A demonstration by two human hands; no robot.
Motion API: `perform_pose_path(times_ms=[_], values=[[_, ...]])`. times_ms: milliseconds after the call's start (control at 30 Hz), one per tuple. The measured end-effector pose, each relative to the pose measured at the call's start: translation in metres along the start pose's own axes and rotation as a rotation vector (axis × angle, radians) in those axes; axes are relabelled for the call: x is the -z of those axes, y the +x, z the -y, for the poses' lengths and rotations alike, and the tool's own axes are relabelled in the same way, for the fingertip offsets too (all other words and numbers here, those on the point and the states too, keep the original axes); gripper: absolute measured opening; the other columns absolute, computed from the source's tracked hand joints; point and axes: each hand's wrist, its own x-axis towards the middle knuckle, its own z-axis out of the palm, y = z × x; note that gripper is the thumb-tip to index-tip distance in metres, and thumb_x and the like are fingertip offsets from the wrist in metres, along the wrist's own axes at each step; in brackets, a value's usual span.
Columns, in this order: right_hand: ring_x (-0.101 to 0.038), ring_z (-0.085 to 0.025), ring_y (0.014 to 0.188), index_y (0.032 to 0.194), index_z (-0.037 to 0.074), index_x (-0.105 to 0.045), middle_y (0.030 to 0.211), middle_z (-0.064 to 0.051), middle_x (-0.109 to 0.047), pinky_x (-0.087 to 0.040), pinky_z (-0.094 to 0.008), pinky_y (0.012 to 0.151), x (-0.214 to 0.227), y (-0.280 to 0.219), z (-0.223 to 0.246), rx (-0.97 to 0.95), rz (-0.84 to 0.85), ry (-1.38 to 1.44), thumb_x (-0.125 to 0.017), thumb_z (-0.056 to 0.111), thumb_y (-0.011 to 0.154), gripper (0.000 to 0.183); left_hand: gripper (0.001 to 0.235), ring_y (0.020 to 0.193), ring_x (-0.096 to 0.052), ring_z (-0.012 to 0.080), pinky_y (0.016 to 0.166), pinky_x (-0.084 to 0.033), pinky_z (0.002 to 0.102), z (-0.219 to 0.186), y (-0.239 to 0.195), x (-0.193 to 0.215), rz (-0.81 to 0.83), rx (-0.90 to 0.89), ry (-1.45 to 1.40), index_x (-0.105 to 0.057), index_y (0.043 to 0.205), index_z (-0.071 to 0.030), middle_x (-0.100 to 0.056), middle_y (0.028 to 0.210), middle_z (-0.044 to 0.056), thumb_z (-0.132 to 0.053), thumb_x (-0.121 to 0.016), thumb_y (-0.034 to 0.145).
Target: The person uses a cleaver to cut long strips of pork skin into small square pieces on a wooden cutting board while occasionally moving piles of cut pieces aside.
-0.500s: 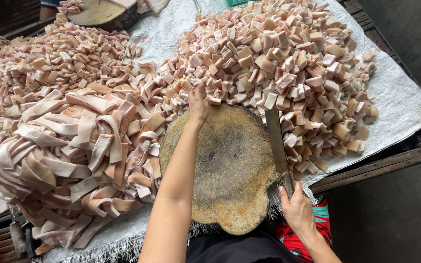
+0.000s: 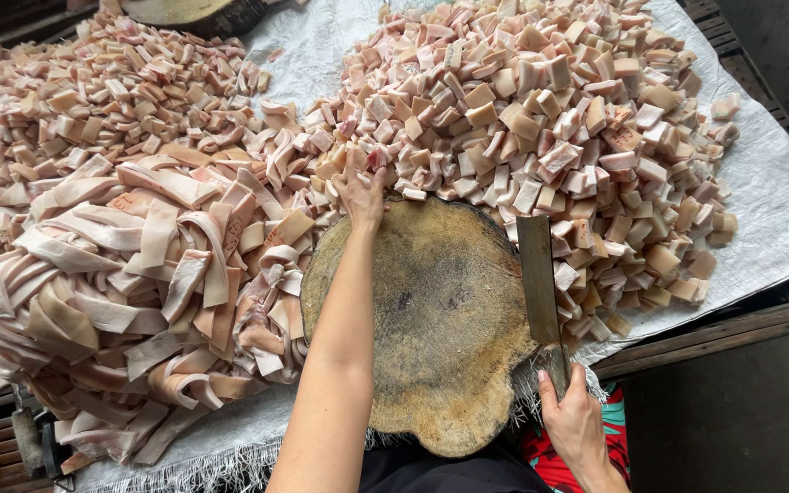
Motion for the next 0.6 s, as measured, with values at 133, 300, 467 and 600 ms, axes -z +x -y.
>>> perform_pose_path(times_ms=[133,300,467,600], values=[[-0.069,-0.029,0.043,0.127,-0.006,-0.044,0.054,-0.020,-0.067,-0.053,-0.042,0.040,-0.003,0.001,-0.001,0.042,-0.021,0.040,-0.053,0.031,0.098,0.049,0.034,0.103,-0.059,0.0241,0.087,-0.065,0.036,0.003,0.013,-0.023,0.049,-0.055,0.147,-0.060,0.133,-0.040,-0.045,0.121,0.011,-0.041,-0.063,0.099],[-0.065,-0.024,0.041,0.112,-0.003,-0.051,0.054,-0.014,-0.064,-0.051,-0.039,0.037,-0.009,0.001,-0.011,0.083,-0.017,0.074,-0.054,0.029,0.099,0.034,0.032,0.113,-0.067,0.0206,0.101,-0.056,0.044,0.037,0.020,-0.017,0.178,-0.233,0.063,-0.062,0.136,-0.037,-0.069,0.113,0.008,-0.047,-0.050,0.108],[-0.063,-0.021,0.044,0.109,-0.001,-0.050,0.058,-0.009,-0.061,-0.050,-0.036,0.038,-0.010,0.001,-0.012,0.140,-0.064,0.099,-0.056,0.026,0.098,0.030,0.069,0.128,-0.057,0.0334,0.111,-0.040,0.063,0.047,0.022,0.079,0.199,0.029,-0.093,-0.018,0.160,-0.023,-0.057,0.143,0.014,-0.051,-0.044,0.103],[-0.062,-0.022,0.044,0.112,0.001,-0.050,0.056,-0.011,-0.061,-0.050,-0.037,0.039,-0.007,-0.002,-0.007,0.057,-0.051,0.152,-0.058,0.026,0.098,0.030,0.099,0.142,-0.015,0.0512,0.112,-0.007,0.066,0.094,-0.005,0.157,0.020,0.007,0.566,-0.012,0.158,-0.020,-0.022,0.162,0.019,-0.051,-0.071,0.086]])
